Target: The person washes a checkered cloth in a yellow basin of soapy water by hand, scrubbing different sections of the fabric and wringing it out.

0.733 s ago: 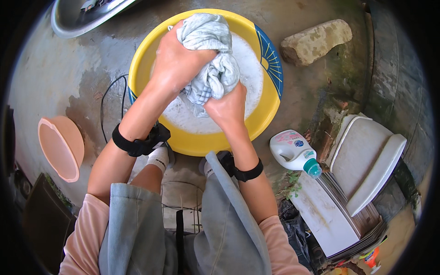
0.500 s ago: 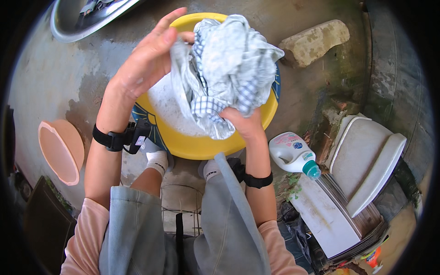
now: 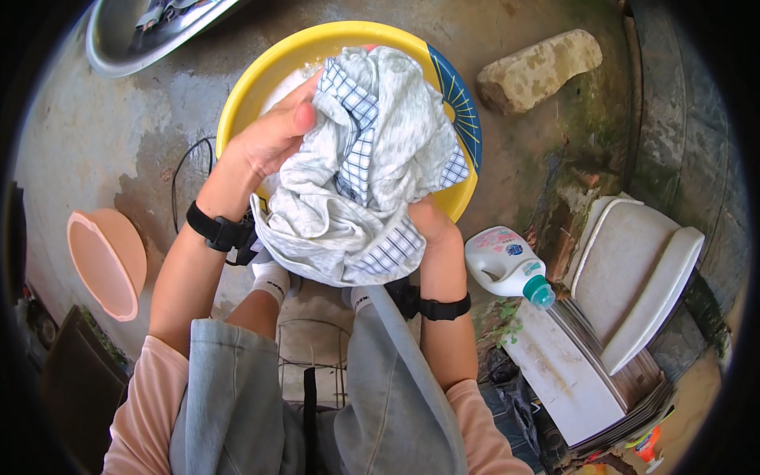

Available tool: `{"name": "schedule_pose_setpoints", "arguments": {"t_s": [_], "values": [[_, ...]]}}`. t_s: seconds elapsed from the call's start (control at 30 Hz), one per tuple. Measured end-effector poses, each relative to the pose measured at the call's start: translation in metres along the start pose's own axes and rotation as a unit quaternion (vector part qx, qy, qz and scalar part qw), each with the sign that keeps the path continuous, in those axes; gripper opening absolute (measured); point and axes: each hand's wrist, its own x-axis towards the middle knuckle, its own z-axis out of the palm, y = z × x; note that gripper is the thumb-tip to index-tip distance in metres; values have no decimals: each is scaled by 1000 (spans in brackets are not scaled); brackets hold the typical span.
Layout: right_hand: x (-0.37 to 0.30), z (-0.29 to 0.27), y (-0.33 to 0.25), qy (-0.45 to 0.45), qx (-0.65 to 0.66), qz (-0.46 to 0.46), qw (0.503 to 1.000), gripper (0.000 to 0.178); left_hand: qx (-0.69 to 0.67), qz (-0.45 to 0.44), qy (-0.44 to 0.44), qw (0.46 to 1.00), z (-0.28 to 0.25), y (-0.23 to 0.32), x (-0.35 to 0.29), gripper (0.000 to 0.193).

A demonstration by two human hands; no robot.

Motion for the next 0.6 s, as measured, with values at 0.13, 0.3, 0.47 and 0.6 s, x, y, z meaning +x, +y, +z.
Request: {"name": "schedule_pose_setpoints", "arguments": {"t_s": [0.13, 0.3, 0.47, 0.6], "values": [[3, 2, -38, -77, -241, 67, 965, 57, 238, -56, -2, 970, 15, 12, 18, 99], [13, 40, -25, 18, -412, -30, 911, 68, 470, -20, 46, 881, 22, 0, 15, 69], [14, 55, -29, 30, -507, -88, 857, 69, 571, 63, 101, 812, 27, -12, 15, 45], [20, 77, -40, 89, -588, -97, 798, 60, 639, 87, 170, 745, 32, -23, 18, 37]]}}
